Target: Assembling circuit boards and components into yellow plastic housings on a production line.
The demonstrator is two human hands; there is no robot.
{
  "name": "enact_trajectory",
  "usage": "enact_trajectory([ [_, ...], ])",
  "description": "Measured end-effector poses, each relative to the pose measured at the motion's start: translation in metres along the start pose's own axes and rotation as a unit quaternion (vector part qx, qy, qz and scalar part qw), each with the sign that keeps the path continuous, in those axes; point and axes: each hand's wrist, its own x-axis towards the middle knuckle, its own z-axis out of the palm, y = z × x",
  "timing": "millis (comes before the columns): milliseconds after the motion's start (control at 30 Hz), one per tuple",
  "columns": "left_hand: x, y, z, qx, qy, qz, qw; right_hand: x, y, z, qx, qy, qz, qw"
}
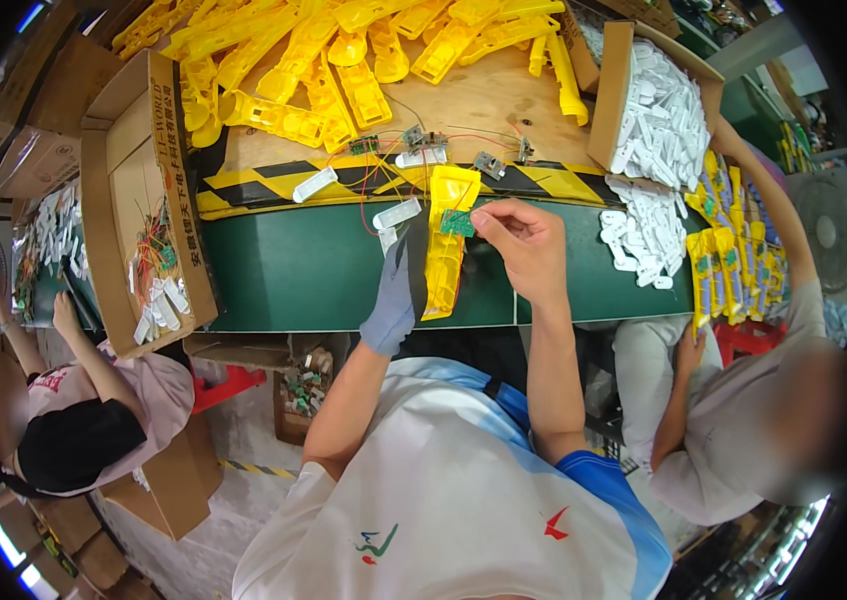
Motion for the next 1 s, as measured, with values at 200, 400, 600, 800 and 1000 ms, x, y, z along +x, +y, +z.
enact_trajectory([
  [200,-0.0033,0.0053,0.0070,-0.011,0.013,0.005,1.000,-0.0042,-0.0050,-0.0028,-0.003,-0.018,0.013,1.000],
  [400,-0.0032,0.0010,0.0038,-0.026,-0.002,0.005,1.000,-0.0041,-0.0051,-0.0039,-0.013,-0.034,0.002,0.999],
  [600,-0.0032,0.0049,0.0056,-0.030,-0.005,-0.001,1.000,-0.0015,-0.0056,-0.0061,-0.001,-0.022,0.017,1.000],
  [800,-0.0040,0.0069,0.0061,-0.034,-0.005,-0.013,0.999,-0.0020,-0.0057,-0.0094,0.021,-0.053,0.019,0.998],
  [1000,-0.0044,0.0086,0.0078,0.001,-0.001,0.007,1.000,0.0002,-0.0016,-0.0052,-0.013,-0.040,0.000,0.999],
])
